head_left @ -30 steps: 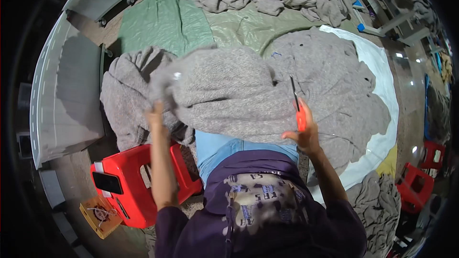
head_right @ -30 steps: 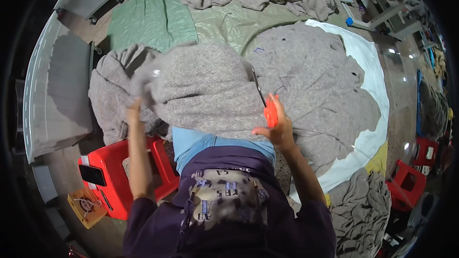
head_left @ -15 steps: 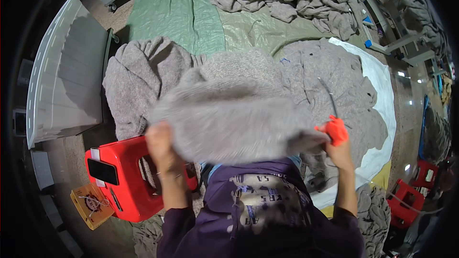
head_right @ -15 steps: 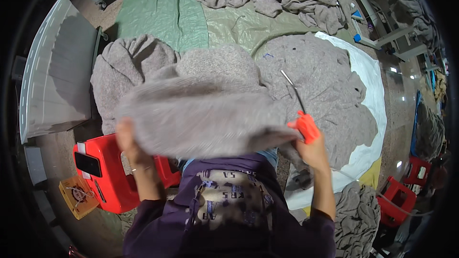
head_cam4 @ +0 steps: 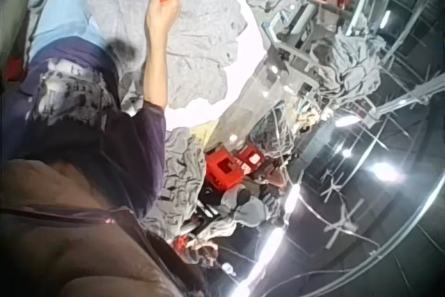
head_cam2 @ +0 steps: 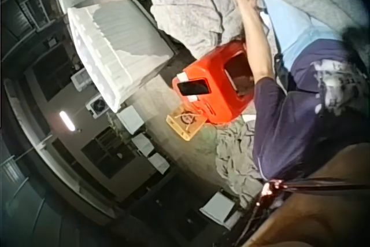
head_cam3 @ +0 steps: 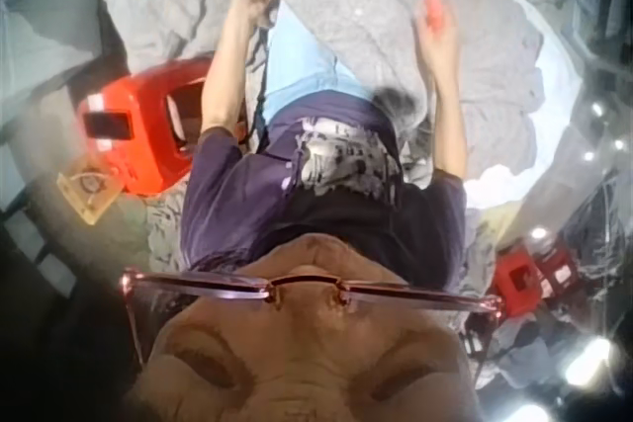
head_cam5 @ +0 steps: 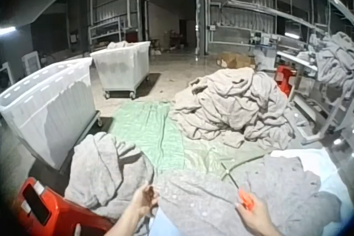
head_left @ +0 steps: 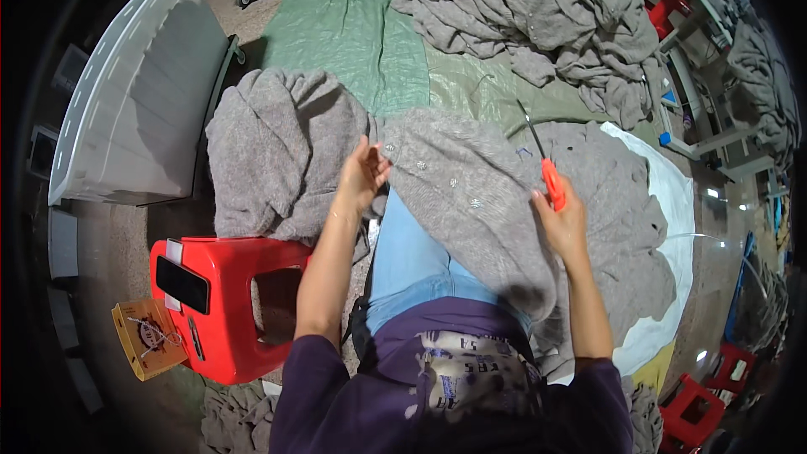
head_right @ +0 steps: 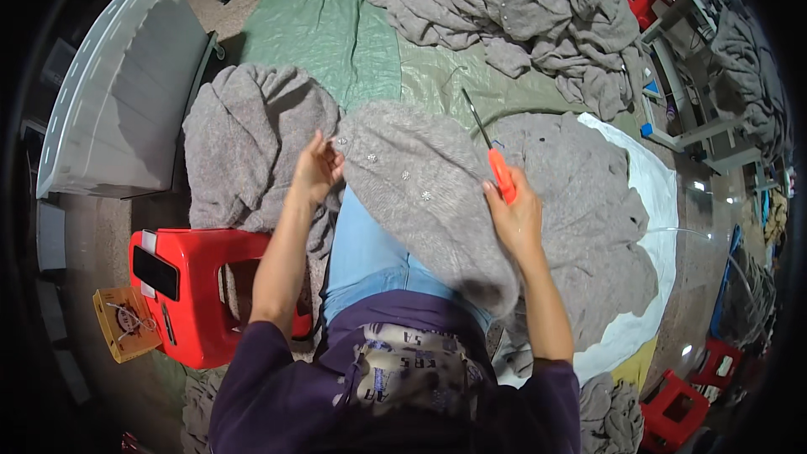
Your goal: Cutting pieces of gray fabric using scissors while sitting in a sewing production area.
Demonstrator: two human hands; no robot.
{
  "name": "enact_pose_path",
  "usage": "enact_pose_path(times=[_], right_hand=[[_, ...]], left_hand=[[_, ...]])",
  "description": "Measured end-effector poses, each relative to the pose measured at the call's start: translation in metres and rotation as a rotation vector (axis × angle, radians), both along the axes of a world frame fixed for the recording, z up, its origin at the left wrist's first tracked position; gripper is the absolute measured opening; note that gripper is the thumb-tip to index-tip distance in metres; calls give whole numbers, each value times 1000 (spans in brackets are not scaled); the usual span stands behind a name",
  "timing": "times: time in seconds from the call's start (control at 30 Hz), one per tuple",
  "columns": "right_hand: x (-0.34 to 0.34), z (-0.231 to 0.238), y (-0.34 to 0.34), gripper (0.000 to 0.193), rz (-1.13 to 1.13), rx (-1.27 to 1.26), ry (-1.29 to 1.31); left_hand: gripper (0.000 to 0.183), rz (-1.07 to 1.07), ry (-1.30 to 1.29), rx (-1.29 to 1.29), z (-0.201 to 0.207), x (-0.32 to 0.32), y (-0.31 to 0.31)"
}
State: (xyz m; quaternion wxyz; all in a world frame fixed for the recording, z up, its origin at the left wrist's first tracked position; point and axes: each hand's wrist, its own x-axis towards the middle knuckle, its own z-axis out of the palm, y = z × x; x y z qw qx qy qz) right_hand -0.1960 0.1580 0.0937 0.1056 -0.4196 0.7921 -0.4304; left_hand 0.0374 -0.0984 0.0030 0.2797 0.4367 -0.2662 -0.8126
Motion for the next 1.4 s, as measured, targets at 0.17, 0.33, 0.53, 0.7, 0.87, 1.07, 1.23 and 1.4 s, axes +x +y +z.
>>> enact_pose_path(times=[0.17,0.33,0.53,0.7,0.87,1.07,1.23,1.4], right_hand=[[22,15,17,31,-39,60,135],[55,36,17,34,135,117,357],[81,41,6,26,291,276,192],[68,48,20,25,211,265,249],[66,49,25,24,212,266,217],[64,45,23,28,175,236,236],[58,48,39,28,147,287,216],[57,49,46,28,126,308,163]], left_hand=[[12,-11,-31,-194,14,0,37],[16,118,-102,-622,28,-18,68],[21,97,159,-466,30,-48,71],[12,130,95,-304,18,-46,51],[14,153,123,-283,25,-48,52],[12,94,219,-166,20,-47,39],[18,118,242,-218,45,-64,53],[16,72,190,-255,30,-66,56]])
